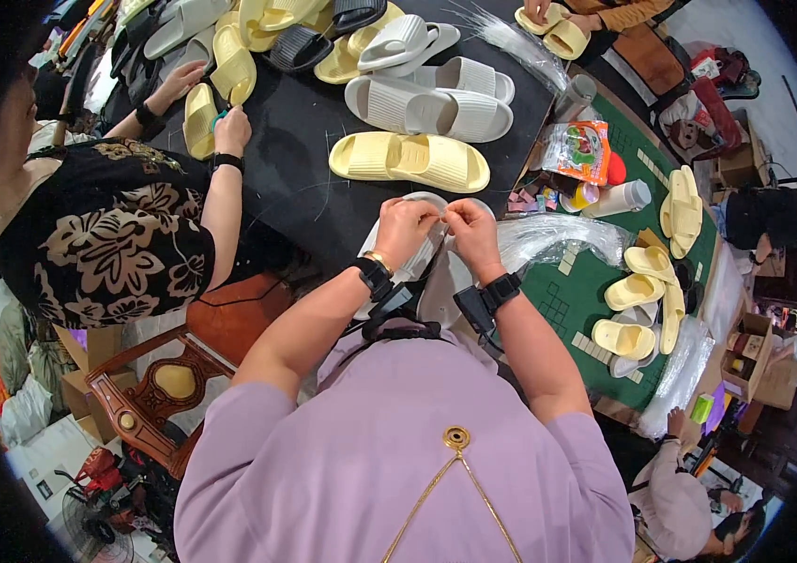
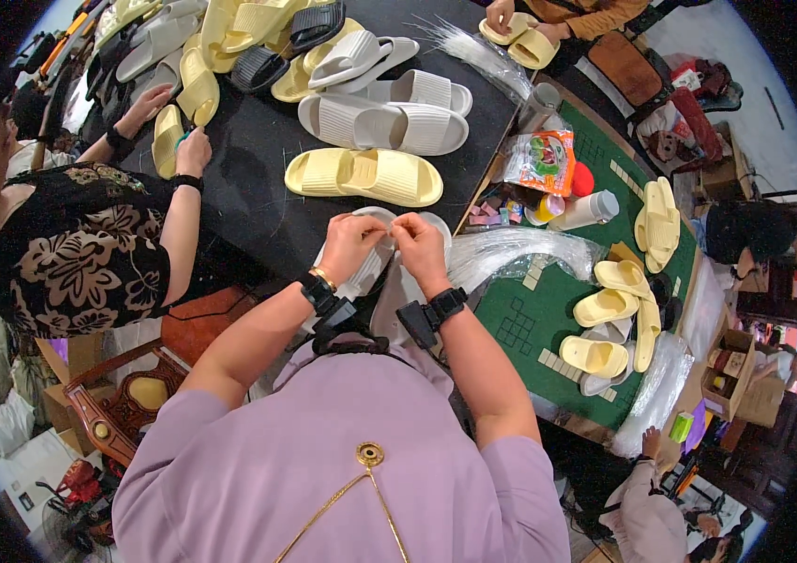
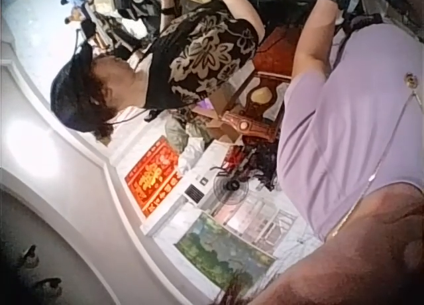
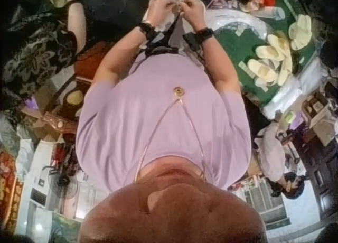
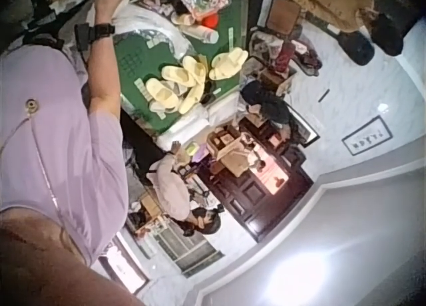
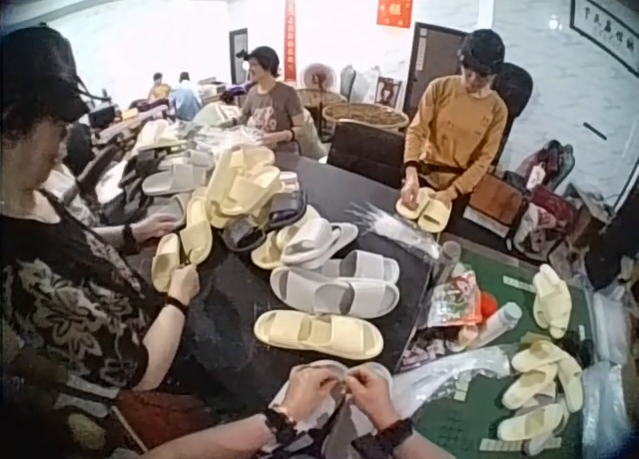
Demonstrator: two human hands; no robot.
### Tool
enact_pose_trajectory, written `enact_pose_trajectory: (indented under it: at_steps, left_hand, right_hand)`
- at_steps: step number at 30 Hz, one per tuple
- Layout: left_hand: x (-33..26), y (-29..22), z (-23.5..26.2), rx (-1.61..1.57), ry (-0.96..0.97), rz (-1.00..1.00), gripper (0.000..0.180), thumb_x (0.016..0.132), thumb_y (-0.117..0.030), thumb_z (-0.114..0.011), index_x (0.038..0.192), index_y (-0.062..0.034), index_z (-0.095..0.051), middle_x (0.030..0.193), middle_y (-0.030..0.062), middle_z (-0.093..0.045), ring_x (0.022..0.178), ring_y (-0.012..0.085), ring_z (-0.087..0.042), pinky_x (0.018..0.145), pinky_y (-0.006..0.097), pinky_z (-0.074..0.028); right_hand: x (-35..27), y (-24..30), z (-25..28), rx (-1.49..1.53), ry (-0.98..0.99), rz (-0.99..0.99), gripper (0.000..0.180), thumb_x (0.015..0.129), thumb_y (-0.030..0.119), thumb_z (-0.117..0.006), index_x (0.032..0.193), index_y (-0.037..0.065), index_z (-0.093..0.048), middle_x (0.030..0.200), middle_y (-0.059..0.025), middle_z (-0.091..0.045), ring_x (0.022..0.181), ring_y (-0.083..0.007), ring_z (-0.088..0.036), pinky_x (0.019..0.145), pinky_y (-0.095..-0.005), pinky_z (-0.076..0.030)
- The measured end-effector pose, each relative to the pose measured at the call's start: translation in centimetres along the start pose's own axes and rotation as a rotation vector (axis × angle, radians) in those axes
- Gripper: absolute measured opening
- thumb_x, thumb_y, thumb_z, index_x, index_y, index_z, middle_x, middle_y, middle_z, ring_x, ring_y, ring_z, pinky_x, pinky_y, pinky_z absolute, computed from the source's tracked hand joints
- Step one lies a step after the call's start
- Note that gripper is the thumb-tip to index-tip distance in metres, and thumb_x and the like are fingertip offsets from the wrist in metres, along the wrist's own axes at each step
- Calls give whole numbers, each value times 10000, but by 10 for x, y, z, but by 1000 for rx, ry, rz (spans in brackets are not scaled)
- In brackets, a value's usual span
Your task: Inspecting and finishing foam sandals by trimming or pulling off excess manufacturing threads and debris.
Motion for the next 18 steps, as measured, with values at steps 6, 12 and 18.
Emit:
enact_pose_trajectory:
  at_steps: [6, 12, 18]
  left_hand:
    - [1, 6, -3, -17, -17, 9, 79, 779, -126, -688, 807, -56, -712, 769, 99, -695, 718, 290, -652, 721, 385, -503]
    - [0, 5, -3, -1, -14, 6, 73, 772, -117, -691, 807, -57, -713, 761, 103, -693, 714, 291, -651, 720, 385, -502]
    - [-4, 11, -7, 41, 52, 42, 80, 798, -174, -677, 809, -108, -720, 762, 79, -702, 783, 263, -663, 884, 420, -431]
  right_hand:
    - [1, 1, 1, -54, -5, 47, 86, 902, 70, -599, 923, 5, -650, 787, -20, -659, 659, -69, -585, 595, -219, -481]
    - [0, 3, 0, -55, -50, 72, 84, 848, 60, -636, 887, 3, -682, 726, -31, -666, 664, -75, -600, 611, -244, -488]
    - [-3, 14, 3, -262, 17, 104, 127, 878, 90, -615, 933, 5, -692, 779, -39, -679, 689, -95, -614, 643, -244, -500]
Point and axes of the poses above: each hand's wrist, its own x-axis towards the middle knuckle, its own z-axis out of the back of the hand, y = z × x, the point moved 2 cm from there along x, towards the middle knuckle
